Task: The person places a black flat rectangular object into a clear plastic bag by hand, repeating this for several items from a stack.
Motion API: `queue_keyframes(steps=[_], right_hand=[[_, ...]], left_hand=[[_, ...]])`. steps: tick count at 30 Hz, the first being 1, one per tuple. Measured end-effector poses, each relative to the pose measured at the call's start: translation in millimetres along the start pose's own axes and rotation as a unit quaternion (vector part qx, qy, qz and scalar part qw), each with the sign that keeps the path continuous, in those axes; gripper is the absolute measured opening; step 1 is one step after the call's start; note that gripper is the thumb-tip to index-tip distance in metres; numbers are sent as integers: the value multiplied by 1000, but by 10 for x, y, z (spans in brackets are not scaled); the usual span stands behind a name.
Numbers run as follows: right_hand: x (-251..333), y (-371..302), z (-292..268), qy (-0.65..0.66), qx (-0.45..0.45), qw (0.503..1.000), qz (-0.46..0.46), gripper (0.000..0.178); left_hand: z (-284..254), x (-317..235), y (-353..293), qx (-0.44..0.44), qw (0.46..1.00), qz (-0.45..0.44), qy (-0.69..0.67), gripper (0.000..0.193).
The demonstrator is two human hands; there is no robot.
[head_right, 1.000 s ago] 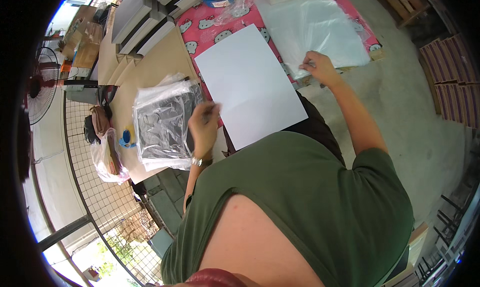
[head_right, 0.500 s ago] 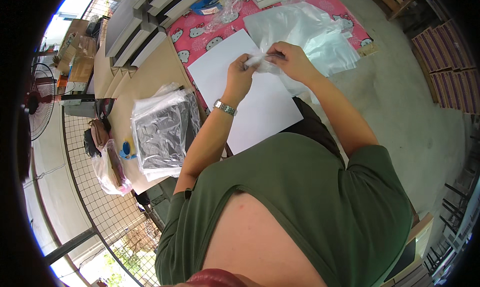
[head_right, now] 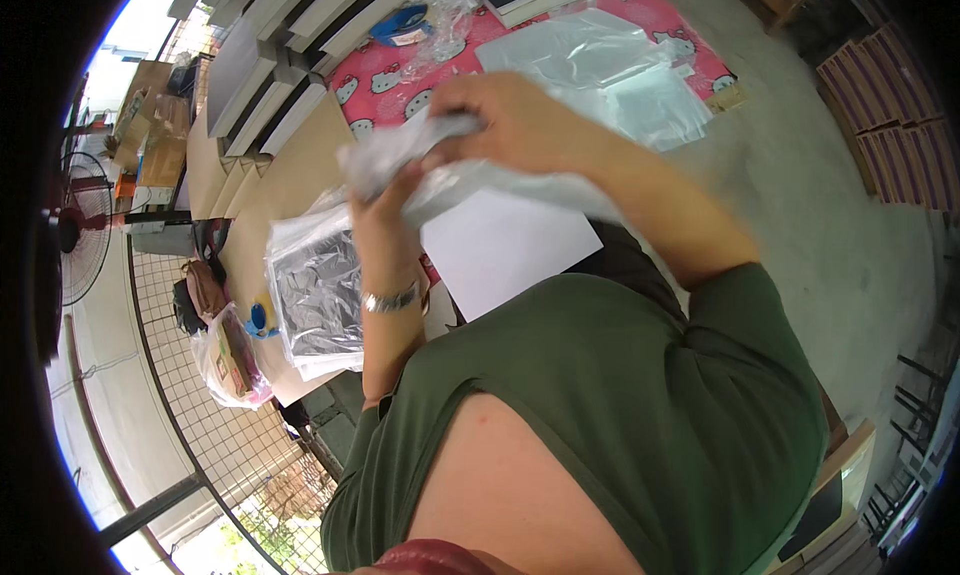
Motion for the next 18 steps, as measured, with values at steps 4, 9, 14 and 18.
queue_keyframes(steps=[4, 9, 14, 18], right_hand=[[150, -148, 445, 90, 28, 993, 75, 17], [389, -99, 666, 56, -154, 978, -128, 7], [483, 32, 736, 82, -156, 981, -80, 12], [359, 1, 647, 27, -45, 998, -39, 16]], left_hand=[[-290, -209, -374, -63, 981, 136, 124, 24], [-642, -131, -495, -138, 977, 136, -91, 30], [-529, -122, -443, -166, 967, 57, -184, 21], [-470, -40, -382, -84, 966, -70, -232, 25]])
Point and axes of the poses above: each hand's wrist, its own y-axis towards the middle knuckle, its own z-axis out of the palm, x = y × z, the point moved 5 cm from there along y, towards the middle knuckle, and after that the axes turned 4 degrees about -x, right-handed, at the moved point
